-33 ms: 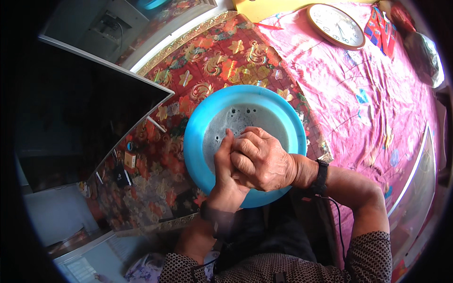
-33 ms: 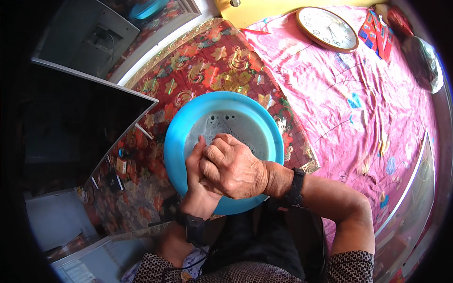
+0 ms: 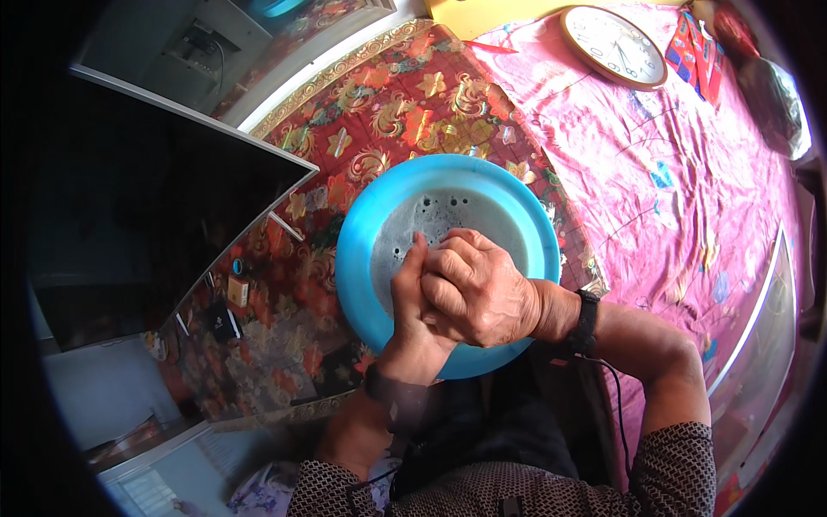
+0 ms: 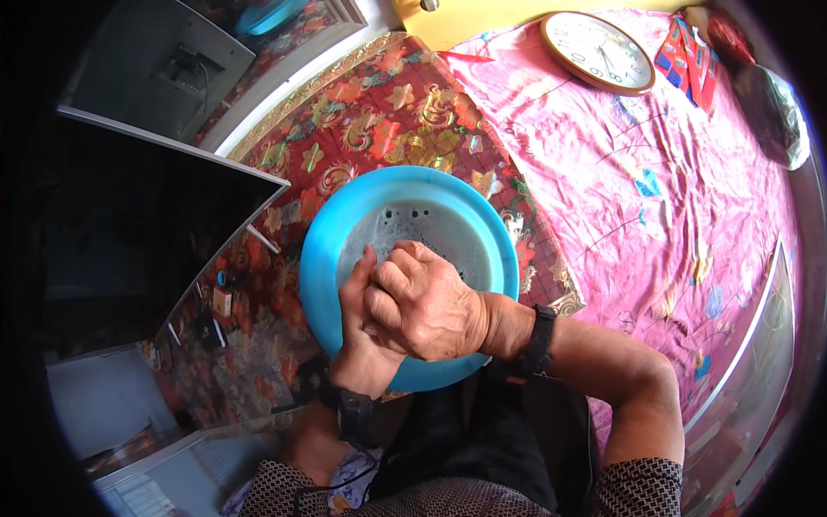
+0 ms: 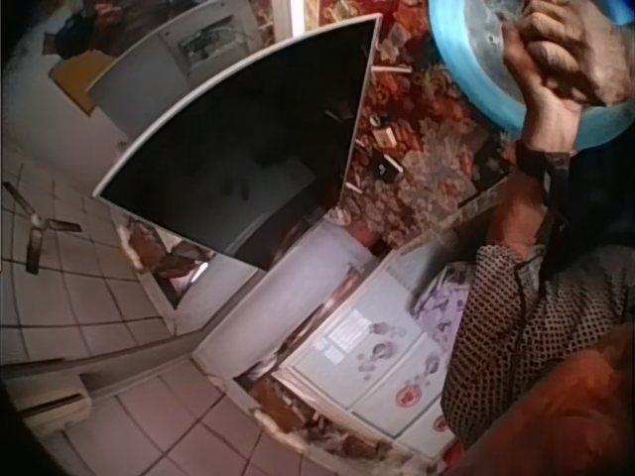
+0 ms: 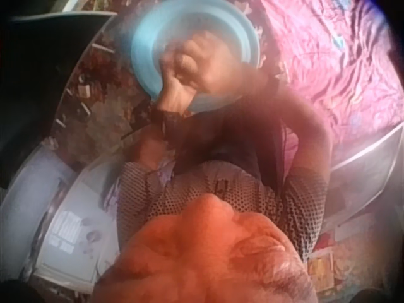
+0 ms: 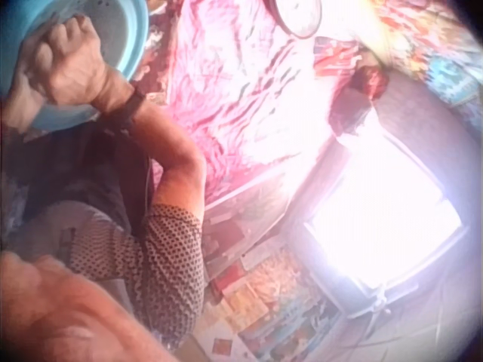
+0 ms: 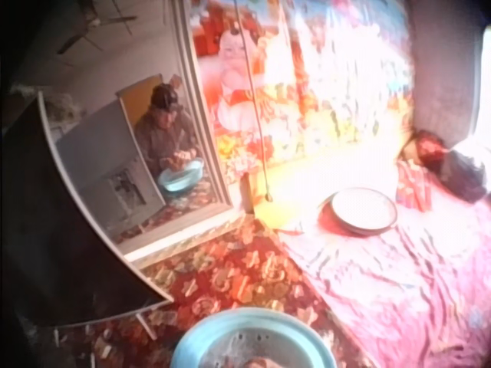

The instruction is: The person wipes a rectangular window screen with a white cloth, then places it on a bed. They continue wiping the screen frame and later wash the cloth in a blue basin of water.

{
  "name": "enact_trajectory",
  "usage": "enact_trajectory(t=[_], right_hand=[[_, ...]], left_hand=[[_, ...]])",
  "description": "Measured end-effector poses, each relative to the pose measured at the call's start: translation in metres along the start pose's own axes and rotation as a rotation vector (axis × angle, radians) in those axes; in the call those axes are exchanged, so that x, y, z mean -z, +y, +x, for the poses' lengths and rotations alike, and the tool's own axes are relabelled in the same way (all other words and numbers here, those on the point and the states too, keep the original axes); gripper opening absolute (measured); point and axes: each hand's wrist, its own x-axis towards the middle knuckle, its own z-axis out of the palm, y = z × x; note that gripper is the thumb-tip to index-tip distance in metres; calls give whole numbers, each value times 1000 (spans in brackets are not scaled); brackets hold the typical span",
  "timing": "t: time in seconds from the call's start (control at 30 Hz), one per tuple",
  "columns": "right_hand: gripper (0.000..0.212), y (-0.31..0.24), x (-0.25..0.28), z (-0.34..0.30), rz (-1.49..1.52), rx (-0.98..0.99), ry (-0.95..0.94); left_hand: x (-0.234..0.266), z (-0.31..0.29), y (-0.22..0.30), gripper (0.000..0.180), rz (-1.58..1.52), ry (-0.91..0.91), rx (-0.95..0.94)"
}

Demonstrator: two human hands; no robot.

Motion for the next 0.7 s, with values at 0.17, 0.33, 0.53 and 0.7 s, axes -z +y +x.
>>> enact_trajectory(t=[0.17,0.33,0.53,0.7], right_hand=[[36,9,-6,11,-37,-15,54],[38,16,-3,20,-48,-8,29],[32,24,-6,26,-87,-34,63],[28,30,-10,29,-47,-84,37]], left_hand=[[1,12,9,51,49,-84,-70],[5,25,14,48,92,-53,-128],[3,31,11,43,40,-92,-183],[3,36,9,40,15,-62,-166]])
